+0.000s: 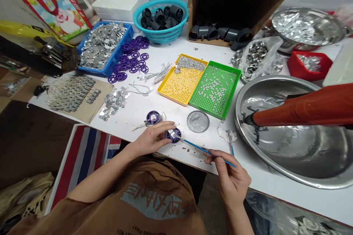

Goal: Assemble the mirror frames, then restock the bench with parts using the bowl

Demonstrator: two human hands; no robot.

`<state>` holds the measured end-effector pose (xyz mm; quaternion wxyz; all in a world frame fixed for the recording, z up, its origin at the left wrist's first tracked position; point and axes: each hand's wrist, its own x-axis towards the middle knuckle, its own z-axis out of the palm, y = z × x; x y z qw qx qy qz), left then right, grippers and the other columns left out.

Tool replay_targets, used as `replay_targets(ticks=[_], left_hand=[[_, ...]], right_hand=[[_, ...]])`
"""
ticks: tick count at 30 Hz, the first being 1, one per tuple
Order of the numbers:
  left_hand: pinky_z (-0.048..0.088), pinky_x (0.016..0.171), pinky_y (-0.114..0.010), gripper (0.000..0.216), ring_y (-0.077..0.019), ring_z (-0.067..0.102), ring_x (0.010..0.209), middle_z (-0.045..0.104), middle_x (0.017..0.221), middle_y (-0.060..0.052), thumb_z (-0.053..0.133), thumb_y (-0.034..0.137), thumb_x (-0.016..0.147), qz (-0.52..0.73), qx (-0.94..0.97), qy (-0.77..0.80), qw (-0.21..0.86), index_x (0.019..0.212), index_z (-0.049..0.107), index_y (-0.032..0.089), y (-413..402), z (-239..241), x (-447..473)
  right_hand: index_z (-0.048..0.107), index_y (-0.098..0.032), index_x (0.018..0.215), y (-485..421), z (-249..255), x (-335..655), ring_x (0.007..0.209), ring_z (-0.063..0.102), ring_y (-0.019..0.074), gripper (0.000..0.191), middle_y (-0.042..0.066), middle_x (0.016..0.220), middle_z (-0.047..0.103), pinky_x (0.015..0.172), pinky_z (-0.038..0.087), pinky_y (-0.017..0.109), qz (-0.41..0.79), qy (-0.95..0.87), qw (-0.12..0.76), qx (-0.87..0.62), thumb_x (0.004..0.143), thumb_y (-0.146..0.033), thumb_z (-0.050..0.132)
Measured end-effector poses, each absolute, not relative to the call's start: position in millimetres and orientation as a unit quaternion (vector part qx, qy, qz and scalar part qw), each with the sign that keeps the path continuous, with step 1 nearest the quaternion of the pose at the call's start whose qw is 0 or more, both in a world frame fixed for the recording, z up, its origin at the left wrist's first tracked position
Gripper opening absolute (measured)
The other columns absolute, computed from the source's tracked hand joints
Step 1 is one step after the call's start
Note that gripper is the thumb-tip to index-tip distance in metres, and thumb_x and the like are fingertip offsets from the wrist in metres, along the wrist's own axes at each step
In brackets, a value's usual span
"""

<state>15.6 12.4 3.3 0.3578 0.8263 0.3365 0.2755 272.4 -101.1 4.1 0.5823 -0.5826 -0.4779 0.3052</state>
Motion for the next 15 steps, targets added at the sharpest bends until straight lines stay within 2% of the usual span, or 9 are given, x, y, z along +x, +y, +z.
replay_targets(ticks=[3,15], left_hand=[[0.050,0.100,-0.036,0.052,-0.0214,0.059,0.116,0.061,0.127,-0.009,0.071,0.027,0.081,0.283,0.806,0.353,0.381,0.129,0.053,0.023,8.4,-2.4,16.9],[0.053,0.096,-0.035,0.050,-0.0216,0.063,0.109,0.065,0.117,-0.006,0.078,0.026,0.075,0.321,0.765,0.424,0.364,0.119,0.056,0.023,-3.0,-8.7,27.9]], right_hand=[[0.069,-0.019,0.100,-101.9,6.2,270.8,0.070,0.065,0.0175,0.017,0.003,0.077,0.069,0.068,0.052,0.034,0.293,-0.494,0.565,-0.592,0.087,-0.019,0.059],[0.069,-0.020,0.101,-101.0,3.8,266.9,0.071,0.065,0.0171,0.020,0.003,0.082,0.069,0.070,0.052,0.034,0.283,-0.523,0.549,-0.587,0.086,-0.014,0.058]])
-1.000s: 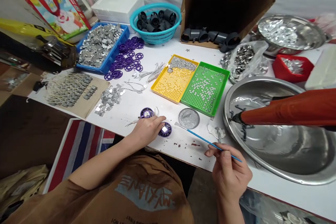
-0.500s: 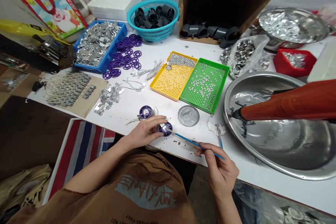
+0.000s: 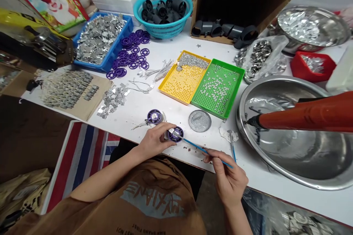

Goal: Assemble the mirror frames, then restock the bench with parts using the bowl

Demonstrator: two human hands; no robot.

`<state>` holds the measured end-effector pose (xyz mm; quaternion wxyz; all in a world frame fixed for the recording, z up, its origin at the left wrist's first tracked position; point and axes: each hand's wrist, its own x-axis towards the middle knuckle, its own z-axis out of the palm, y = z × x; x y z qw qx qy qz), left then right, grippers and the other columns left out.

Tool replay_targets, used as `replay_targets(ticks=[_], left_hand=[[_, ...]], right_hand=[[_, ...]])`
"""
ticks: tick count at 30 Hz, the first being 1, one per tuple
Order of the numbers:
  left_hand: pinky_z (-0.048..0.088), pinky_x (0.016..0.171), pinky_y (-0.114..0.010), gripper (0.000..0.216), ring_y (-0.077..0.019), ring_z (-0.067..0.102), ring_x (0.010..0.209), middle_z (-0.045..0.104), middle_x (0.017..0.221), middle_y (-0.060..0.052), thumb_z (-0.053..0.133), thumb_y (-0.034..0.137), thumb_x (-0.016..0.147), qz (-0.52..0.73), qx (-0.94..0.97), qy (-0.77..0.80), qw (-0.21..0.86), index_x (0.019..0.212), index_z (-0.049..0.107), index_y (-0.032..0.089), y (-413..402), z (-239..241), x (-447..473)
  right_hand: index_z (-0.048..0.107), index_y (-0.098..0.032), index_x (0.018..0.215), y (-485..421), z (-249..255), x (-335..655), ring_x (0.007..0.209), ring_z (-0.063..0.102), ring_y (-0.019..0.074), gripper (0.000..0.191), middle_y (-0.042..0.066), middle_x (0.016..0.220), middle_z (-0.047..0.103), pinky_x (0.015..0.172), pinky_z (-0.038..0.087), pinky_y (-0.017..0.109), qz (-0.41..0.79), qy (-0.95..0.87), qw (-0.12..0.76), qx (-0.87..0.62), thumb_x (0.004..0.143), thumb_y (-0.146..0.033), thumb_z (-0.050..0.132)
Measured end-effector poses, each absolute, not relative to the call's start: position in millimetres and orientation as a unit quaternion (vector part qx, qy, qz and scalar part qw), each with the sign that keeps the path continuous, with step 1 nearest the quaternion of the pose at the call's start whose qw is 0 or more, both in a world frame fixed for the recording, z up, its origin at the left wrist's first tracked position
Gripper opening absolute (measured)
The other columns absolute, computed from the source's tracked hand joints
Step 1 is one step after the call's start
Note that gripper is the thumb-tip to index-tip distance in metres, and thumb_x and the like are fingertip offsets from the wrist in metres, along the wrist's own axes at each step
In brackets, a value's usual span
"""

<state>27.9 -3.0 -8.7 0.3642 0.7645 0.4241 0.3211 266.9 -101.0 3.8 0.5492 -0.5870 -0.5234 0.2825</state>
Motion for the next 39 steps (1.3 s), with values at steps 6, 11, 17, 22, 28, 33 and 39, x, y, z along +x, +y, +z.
replay_targets(ticks=[6,11,17,22,28,33,39], left_hand=[[0.053,0.096,-0.034,0.051,-0.0216,0.063,0.110,0.065,0.117,-0.005,0.079,0.026,0.074,0.320,0.769,0.426,0.354,0.119,0.056,0.023,-2.8,-9.5,26.9],[0.054,0.095,-0.034,0.052,-0.0216,0.063,0.109,0.066,0.116,-0.006,0.079,0.025,0.073,0.318,0.771,0.428,0.349,0.119,0.057,0.022,-3.8,-8.6,27.0],[0.054,0.094,-0.034,0.051,-0.0209,0.064,0.107,0.066,0.117,-0.005,0.079,0.026,0.073,0.325,0.771,0.430,0.339,0.119,0.057,0.022,-5.4,-8.6,26.9],[0.054,0.094,-0.033,0.050,-0.0207,0.064,0.107,0.067,0.116,-0.005,0.077,0.028,0.075,0.327,0.774,0.429,0.331,0.120,0.057,0.023,-5.9,-10.4,27.5],[0.055,0.092,-0.032,0.049,-0.0202,0.065,0.105,0.067,0.117,-0.005,0.076,0.029,0.076,0.321,0.773,0.435,0.331,0.120,0.057,0.024,-6.6,-11.0,27.9],[0.055,0.092,-0.032,0.047,-0.0202,0.065,0.106,0.067,0.116,-0.005,0.075,0.031,0.077,0.323,0.776,0.436,0.323,0.120,0.057,0.023,-6.7,-9.4,27.9],[0.055,0.092,-0.032,0.048,-0.0200,0.065,0.105,0.066,0.117,-0.005,0.075,0.033,0.078,0.320,0.775,0.438,0.324,0.121,0.056,0.024,-7.0,-12.3,27.2]], right_hand=[[0.069,-0.021,0.102,-102.6,10.0,270.4,0.073,0.066,0.0155,0.022,0.003,0.086,0.069,0.072,0.052,0.032,0.272,-0.568,0.515,-0.582,0.087,-0.011,0.057],[0.069,-0.021,0.102,-99.9,11.6,270.7,0.073,0.066,0.0155,0.022,0.004,0.088,0.069,0.068,0.053,0.031,0.268,-0.577,0.508,-0.581,0.087,-0.011,0.056],[0.069,-0.021,0.101,-94.0,19.6,269.1,0.072,0.066,0.0132,0.022,0.002,0.083,0.069,0.068,0.053,0.027,0.243,-0.601,0.487,-0.585,0.087,-0.010,0.057],[0.069,-0.021,0.101,-95.2,27.1,270.5,0.072,0.066,0.0125,0.022,0.001,0.082,0.070,0.068,0.052,0.026,0.218,-0.616,0.476,-0.588,0.087,-0.008,0.057],[0.069,-0.021,0.102,-98.9,24.8,269.1,0.073,0.067,0.0148,0.025,0.002,0.090,0.070,0.070,0.054,0.031,0.221,-0.593,0.512,-0.581,0.086,-0.007,0.057],[0.069,-0.022,0.102,-96.3,26.3,264.0,0.072,0.067,0.0145,0.026,0.001,0.088,0.071,0.067,0.054,0.029,0.218,-0.621,0.491,-0.571,0.085,-0.007,0.057],[0.069,-0.023,0.101,-96.8,33.7,266.3,0.071,0.067,0.0140,0.027,0.000,0.085,0.071,0.066,0.053,0.028,0.188,-0.643,0.466,-0.577,0.084,-0.006,0.058]])
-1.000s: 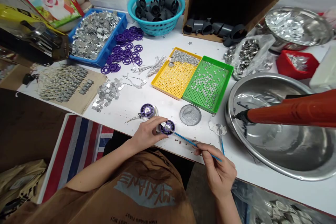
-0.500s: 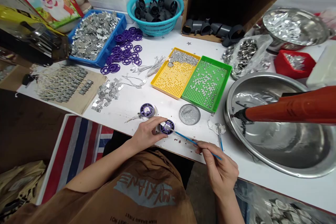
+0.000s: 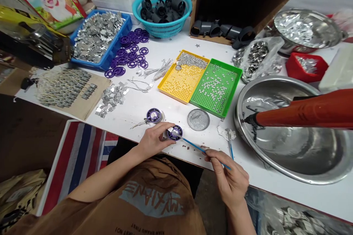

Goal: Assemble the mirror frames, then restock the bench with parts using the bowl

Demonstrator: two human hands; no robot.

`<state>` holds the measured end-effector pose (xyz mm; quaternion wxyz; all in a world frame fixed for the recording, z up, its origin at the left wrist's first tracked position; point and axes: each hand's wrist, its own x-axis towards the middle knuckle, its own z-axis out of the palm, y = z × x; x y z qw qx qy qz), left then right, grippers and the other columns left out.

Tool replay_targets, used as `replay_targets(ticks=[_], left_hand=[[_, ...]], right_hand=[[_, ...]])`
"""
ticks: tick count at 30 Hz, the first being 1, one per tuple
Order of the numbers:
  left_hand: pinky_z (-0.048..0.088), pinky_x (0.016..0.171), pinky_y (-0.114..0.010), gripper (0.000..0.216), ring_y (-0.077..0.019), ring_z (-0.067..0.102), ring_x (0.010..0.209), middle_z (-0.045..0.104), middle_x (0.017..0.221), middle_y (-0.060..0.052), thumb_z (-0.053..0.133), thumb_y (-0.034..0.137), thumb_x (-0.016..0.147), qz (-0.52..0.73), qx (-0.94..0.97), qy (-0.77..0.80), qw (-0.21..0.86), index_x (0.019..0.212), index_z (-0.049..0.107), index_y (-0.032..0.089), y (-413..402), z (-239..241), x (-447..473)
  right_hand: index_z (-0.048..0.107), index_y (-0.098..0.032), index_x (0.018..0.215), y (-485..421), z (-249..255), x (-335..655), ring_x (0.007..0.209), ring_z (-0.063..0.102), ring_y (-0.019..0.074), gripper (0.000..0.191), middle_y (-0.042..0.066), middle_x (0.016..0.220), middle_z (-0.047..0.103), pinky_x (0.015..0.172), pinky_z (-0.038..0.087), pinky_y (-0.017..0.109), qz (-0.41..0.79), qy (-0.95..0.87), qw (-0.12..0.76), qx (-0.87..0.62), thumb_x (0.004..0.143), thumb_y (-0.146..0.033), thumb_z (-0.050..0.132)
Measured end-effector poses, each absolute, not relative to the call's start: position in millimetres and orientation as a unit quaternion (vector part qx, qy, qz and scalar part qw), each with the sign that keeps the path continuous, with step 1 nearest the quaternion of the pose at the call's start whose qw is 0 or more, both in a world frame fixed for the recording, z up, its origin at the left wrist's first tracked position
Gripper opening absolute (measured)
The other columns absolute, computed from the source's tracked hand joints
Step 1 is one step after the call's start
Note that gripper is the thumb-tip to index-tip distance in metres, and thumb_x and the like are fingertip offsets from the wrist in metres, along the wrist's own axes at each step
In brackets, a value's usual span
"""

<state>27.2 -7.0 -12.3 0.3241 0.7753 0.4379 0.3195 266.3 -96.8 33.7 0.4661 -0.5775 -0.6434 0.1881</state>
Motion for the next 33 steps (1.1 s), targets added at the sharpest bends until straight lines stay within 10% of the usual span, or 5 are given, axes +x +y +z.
replay_targets(ticks=[33], left_hand=[[0.054,0.091,-0.031,0.048,-0.0196,0.064,0.106,0.066,0.115,-0.005,0.074,0.033,0.078,0.327,0.784,0.434,0.301,0.121,0.055,0.023,-8.7,-14.2,28.9]], right_hand=[[0.062,-0.020,0.105,-94.6,56.2,245.1,0.083,0.067,0.0156,0.029,0.003,0.088,0.070,0.072,0.054,0.027,0.127,-0.732,0.405,-0.533,0.082,-0.004,0.058]])
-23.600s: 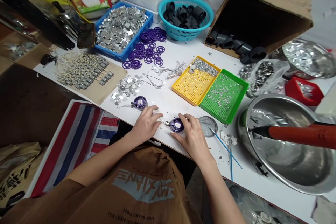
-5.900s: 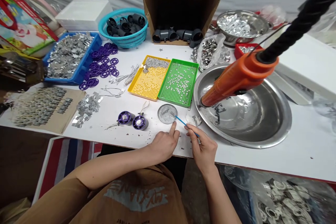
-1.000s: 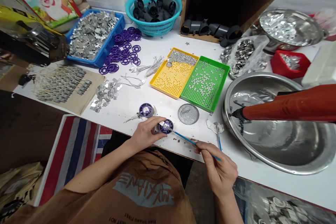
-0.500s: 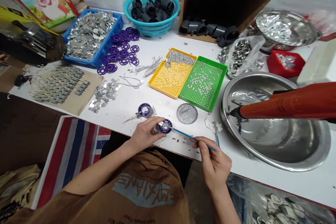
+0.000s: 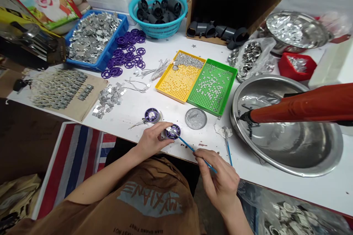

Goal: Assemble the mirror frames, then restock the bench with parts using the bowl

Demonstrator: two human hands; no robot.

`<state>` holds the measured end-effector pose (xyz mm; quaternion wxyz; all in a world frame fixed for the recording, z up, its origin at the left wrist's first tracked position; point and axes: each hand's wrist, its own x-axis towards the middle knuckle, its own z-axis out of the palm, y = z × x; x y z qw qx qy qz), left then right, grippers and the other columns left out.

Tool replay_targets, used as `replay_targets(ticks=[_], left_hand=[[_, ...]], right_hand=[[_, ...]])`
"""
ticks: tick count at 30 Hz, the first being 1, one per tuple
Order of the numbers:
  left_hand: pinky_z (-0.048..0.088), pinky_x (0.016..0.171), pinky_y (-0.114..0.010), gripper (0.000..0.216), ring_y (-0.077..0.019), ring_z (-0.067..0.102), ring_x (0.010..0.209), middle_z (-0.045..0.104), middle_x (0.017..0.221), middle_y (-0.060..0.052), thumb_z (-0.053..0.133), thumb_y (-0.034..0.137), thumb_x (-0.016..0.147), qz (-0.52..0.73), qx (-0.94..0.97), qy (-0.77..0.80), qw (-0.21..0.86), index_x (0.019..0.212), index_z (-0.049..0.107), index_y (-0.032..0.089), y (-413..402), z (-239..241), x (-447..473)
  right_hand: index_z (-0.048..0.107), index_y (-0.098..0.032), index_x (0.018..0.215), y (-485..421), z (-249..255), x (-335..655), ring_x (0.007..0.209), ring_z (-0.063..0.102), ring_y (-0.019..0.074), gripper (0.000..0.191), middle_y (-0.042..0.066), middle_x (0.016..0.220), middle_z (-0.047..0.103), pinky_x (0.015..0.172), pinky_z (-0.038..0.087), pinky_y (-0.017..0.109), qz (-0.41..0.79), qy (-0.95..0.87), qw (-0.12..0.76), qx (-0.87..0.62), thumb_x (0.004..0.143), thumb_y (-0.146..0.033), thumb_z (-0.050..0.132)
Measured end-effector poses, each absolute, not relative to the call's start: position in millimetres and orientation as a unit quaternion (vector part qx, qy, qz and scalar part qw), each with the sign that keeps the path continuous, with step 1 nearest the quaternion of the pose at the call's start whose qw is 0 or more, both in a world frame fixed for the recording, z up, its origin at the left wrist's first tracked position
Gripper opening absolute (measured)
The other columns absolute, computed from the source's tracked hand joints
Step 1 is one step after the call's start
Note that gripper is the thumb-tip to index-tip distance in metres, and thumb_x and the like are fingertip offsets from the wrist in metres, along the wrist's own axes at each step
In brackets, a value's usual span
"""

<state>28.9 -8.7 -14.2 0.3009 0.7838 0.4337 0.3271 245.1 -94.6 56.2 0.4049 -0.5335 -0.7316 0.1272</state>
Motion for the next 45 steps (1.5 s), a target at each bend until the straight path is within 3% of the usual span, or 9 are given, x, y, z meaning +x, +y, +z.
replay_targets(ticks=[7,14,20,27,39,45], left_hand=[[0.054,0.091,-0.033,0.047,-0.0208,0.064,0.107,0.066,0.115,-0.006,0.073,0.033,0.079,0.325,0.783,0.432,0.307,0.121,0.055,0.024,-9.6,-13.0,28.7],[0.054,0.091,-0.032,0.049,-0.0204,0.064,0.106,0.066,0.116,-0.006,0.075,0.031,0.077,0.330,0.782,0.434,0.302,0.121,0.056,0.023,-9.1,-14.6,28.6],[0.055,0.092,-0.033,0.048,-0.0204,0.065,0.105,0.067,0.115,-0.005,0.076,0.030,0.076,0.329,0.778,0.437,0.310,0.119,0.057,0.023,-8.6,-11.8,28.8],[0.055,0.094,-0.033,0.049,-0.0202,0.066,0.104,0.067,0.115,-0.005,0.077,0.029,0.075,0.325,0.775,0.444,0.310,0.119,0.057,0.023,-8.9,-10.1,29.5],[0.055,0.093,-0.032,0.049,-0.0196,0.066,0.103,0.067,0.115,-0.004,0.077,0.029,0.075,0.331,0.778,0.440,0.303,0.120,0.057,0.023,-9.1,-14.1,29.8],[0.055,0.093,-0.032,0.049,-0.0197,0.066,0.103,0.067,0.115,-0.004,0.077,0.029,0.076,0.332,0.777,0.441,0.303,0.120,0.056,0.023,-10.1,-14.1,29.5]], right_hand=[[0.068,-0.023,0.104,-97.1,52.9,247.7,0.082,0.067,0.0180,0.031,0.003,0.091,0.071,0.071,0.054,0.031,0.169,-0.696,0.439,-0.543,0.081,-0.004,0.060],[0.071,-0.020,0.095,-97.4,20.0,253.3,0.065,0.065,0.0161,0.013,0.004,0.075,0.070,0.064,0.054,0.031,0.298,-0.458,0.564,-0.619,0.085,-0.022,0.063],[0.072,-0.017,0.087,-83.7,-2.4,252.7,0.055,0.061,0.0146,0.020,0.007,0.073,0.071,0.056,0.053,0.031,0.401,-0.312,0.608,-0.611,0.078,-0.034,0.071],[0.070,-0.015,0.091,-93.3,7.1,248.1,0.062,0.062,0.0160,0.022,0.006,0.074,0.069,0.067,0.054,0.034,0.334,-0.322,0.595,-0.656,0.078,-0.033,0.071],[0.070,-0.016,0.091,-92.8,9.6,238.1,0.063,0.063,0.0169,0.019,0.005,0.075,0.069,0.065,0.051,0.034,0.298,-0.363,0.583,-0.663,0.082,-0.032,0.067],[0.071,-0.016,0.091,-97.1,22.4,235.3,0.064,0.064,0.0162,0.015,0.002,0.071,0.068,0.067,0.052,0.032,0.218,-0.417,0.558,-0.684,0.082,-0.027,0.067]])
